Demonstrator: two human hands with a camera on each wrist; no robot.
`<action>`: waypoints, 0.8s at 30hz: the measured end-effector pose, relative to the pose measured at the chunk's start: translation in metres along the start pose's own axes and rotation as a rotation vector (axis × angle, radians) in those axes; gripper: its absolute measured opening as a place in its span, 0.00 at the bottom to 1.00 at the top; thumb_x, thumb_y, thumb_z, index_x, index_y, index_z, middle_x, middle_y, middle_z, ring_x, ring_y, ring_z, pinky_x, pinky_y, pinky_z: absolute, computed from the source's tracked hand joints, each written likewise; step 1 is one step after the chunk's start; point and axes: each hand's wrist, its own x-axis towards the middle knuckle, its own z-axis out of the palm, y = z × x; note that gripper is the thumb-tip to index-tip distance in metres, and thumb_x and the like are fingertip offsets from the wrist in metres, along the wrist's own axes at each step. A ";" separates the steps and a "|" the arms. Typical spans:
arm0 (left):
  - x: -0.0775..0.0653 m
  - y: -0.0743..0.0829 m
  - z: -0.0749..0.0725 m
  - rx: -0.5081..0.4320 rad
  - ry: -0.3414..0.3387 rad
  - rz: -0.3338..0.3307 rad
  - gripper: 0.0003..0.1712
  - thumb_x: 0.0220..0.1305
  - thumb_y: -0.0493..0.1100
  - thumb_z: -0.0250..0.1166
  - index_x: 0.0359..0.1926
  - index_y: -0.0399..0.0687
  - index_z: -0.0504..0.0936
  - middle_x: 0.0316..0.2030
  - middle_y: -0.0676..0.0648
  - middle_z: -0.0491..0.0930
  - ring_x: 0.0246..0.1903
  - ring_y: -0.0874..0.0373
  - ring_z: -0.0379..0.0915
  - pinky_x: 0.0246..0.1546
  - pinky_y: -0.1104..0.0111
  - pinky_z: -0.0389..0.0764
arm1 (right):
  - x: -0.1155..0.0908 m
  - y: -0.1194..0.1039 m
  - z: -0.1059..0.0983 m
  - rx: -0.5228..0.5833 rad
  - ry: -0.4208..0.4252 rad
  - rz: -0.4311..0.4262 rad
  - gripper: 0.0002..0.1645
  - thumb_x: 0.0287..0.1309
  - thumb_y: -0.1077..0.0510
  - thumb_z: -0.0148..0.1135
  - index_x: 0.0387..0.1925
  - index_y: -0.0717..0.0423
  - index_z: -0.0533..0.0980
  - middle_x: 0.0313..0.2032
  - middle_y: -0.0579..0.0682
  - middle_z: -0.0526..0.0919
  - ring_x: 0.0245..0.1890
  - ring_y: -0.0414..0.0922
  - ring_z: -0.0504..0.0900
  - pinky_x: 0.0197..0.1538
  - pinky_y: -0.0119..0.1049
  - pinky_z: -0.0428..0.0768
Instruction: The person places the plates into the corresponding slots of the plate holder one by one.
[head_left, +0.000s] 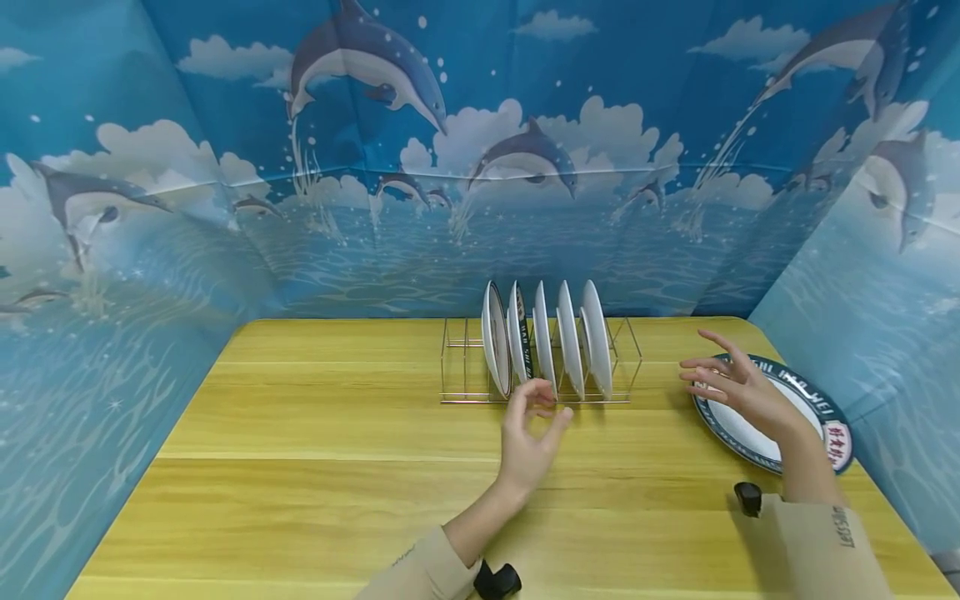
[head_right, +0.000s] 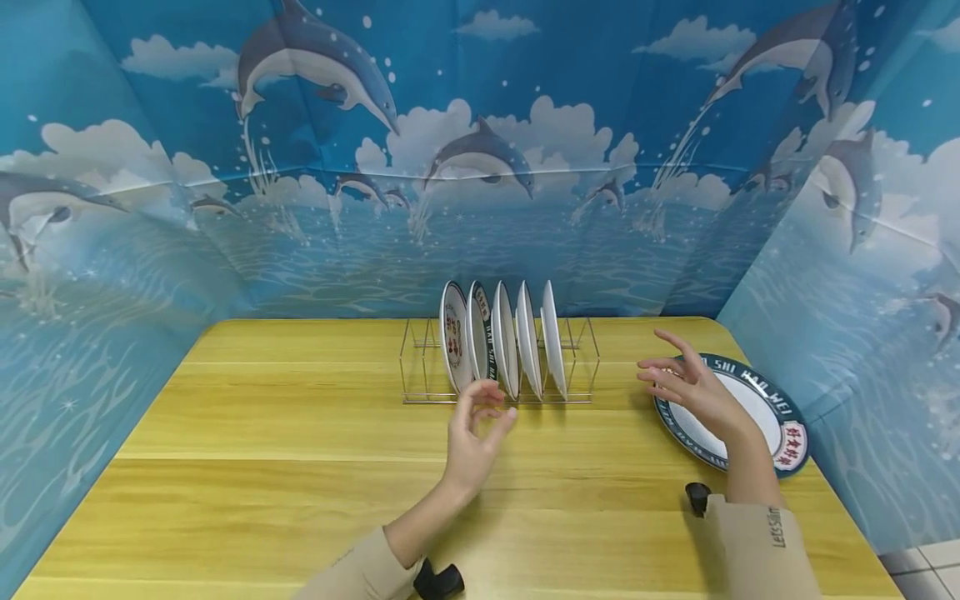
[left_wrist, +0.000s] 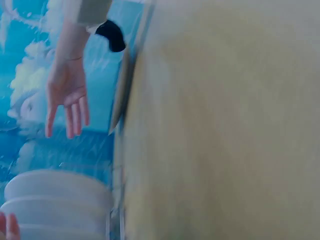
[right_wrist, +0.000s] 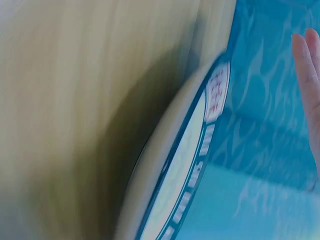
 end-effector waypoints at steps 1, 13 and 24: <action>-0.002 -0.001 0.003 0.003 -0.056 -0.038 0.19 0.53 0.28 0.61 0.47 0.28 0.69 0.37 0.32 0.72 0.38 0.51 0.69 0.38 0.61 0.79 | -0.006 0.000 -0.002 0.025 0.010 -0.014 0.38 0.67 0.68 0.40 0.70 0.40 0.41 0.49 0.43 0.74 0.49 0.37 0.77 0.49 0.29 0.78; -0.014 -0.055 0.050 -0.019 -0.538 -0.290 0.25 0.61 0.41 0.60 0.58 0.47 0.67 0.44 0.43 0.76 0.42 0.60 0.73 0.41 0.77 0.77 | -0.068 0.008 -0.031 0.332 0.108 -0.176 0.38 0.65 0.74 0.33 0.70 0.44 0.40 0.52 0.49 0.76 0.49 0.43 0.78 0.48 0.34 0.80; -0.009 -0.083 0.094 -0.074 -0.658 -0.508 0.32 0.61 0.42 0.61 0.65 0.56 0.61 0.50 0.47 0.73 0.43 0.68 0.71 0.36 0.76 0.79 | -0.109 0.026 -0.050 0.562 0.304 -0.211 0.38 0.65 0.74 0.34 0.67 0.39 0.42 0.45 0.53 0.81 0.43 0.49 0.82 0.40 0.39 0.83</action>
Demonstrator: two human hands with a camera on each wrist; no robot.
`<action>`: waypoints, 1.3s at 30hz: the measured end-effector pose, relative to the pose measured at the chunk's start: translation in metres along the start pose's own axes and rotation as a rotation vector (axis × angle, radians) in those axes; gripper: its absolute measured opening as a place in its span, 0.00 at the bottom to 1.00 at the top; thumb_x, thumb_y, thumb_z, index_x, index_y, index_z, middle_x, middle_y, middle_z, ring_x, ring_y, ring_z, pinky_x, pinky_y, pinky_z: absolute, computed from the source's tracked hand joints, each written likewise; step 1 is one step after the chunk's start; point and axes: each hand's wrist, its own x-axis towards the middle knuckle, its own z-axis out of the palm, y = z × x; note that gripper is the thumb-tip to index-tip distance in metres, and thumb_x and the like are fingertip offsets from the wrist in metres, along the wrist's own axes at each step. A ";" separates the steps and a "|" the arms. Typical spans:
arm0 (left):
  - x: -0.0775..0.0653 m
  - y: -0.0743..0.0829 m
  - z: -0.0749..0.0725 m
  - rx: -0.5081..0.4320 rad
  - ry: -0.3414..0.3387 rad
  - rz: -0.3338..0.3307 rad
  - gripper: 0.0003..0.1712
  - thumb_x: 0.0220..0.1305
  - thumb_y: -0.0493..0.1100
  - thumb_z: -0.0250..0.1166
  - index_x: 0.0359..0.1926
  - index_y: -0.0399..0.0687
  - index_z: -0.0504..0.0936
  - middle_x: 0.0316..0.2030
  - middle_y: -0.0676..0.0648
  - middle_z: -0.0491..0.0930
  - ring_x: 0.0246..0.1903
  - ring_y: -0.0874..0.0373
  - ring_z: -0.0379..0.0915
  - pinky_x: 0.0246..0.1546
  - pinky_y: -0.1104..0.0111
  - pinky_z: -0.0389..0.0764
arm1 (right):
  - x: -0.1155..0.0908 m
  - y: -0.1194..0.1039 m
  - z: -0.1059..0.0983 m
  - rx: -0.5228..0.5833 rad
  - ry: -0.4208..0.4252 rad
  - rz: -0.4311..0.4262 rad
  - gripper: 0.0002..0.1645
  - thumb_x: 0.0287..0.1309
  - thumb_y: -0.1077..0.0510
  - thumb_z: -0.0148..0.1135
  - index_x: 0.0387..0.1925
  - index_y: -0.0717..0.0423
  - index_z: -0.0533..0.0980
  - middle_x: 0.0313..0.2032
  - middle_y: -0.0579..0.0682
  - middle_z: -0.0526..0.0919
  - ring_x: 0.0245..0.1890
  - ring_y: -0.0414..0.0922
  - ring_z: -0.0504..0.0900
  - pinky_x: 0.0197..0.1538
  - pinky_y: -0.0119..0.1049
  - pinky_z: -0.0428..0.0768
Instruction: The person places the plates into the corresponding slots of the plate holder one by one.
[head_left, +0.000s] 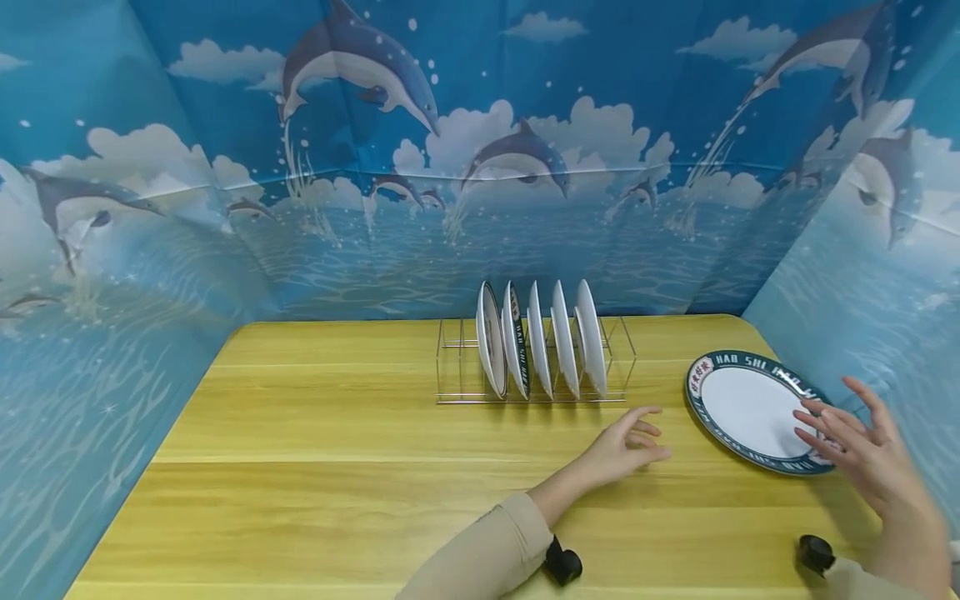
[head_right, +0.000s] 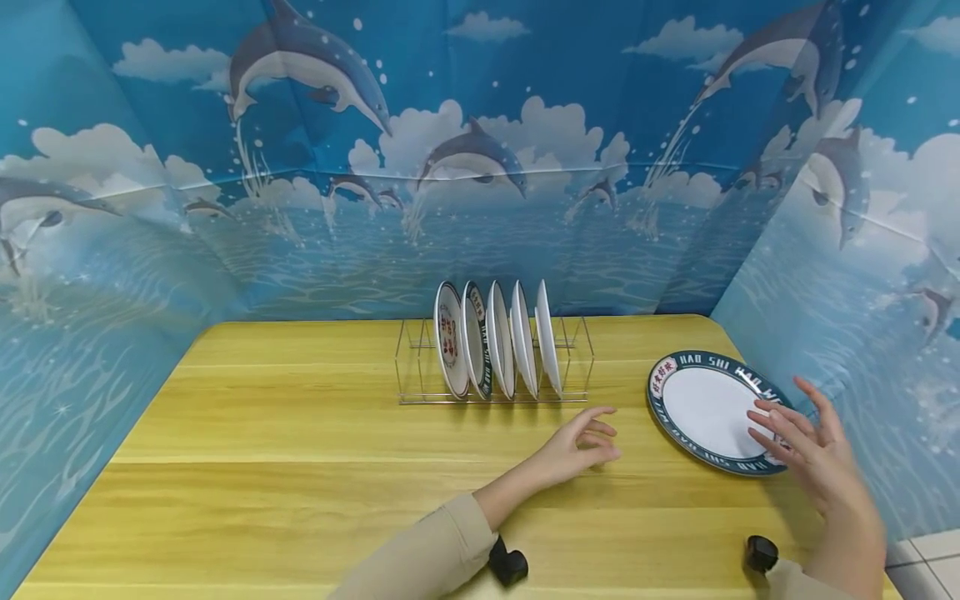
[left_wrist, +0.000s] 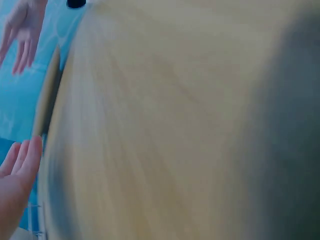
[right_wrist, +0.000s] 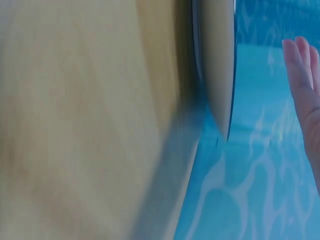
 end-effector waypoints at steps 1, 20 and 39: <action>0.003 -0.002 0.001 -0.039 0.006 -0.022 0.32 0.61 0.42 0.61 0.65 0.56 0.61 0.50 0.47 0.72 0.42 0.68 0.71 0.36 0.76 0.80 | -0.003 0.000 -0.003 -0.001 0.020 -0.010 0.39 0.65 0.74 0.34 0.67 0.38 0.42 0.44 0.53 0.81 0.42 0.48 0.82 0.39 0.39 0.84; 0.041 -0.014 0.029 -0.601 0.159 -0.165 0.32 0.62 0.38 0.59 0.66 0.54 0.59 0.49 0.42 0.71 0.48 0.44 0.71 0.46 0.49 0.77 | -0.033 0.010 -0.087 -0.216 0.531 0.031 0.52 0.58 0.69 0.55 0.68 0.29 0.38 0.30 0.36 0.80 0.26 0.35 0.81 0.21 0.28 0.79; 0.053 -0.014 0.046 -0.646 0.063 -0.221 0.33 0.66 0.43 0.55 0.68 0.61 0.55 0.62 0.40 0.63 0.56 0.43 0.65 0.51 0.47 0.74 | -0.015 0.006 -0.053 -0.376 0.350 0.473 0.48 0.59 0.50 0.56 0.64 0.18 0.33 0.29 0.26 0.70 0.27 0.33 0.79 0.31 0.28 0.82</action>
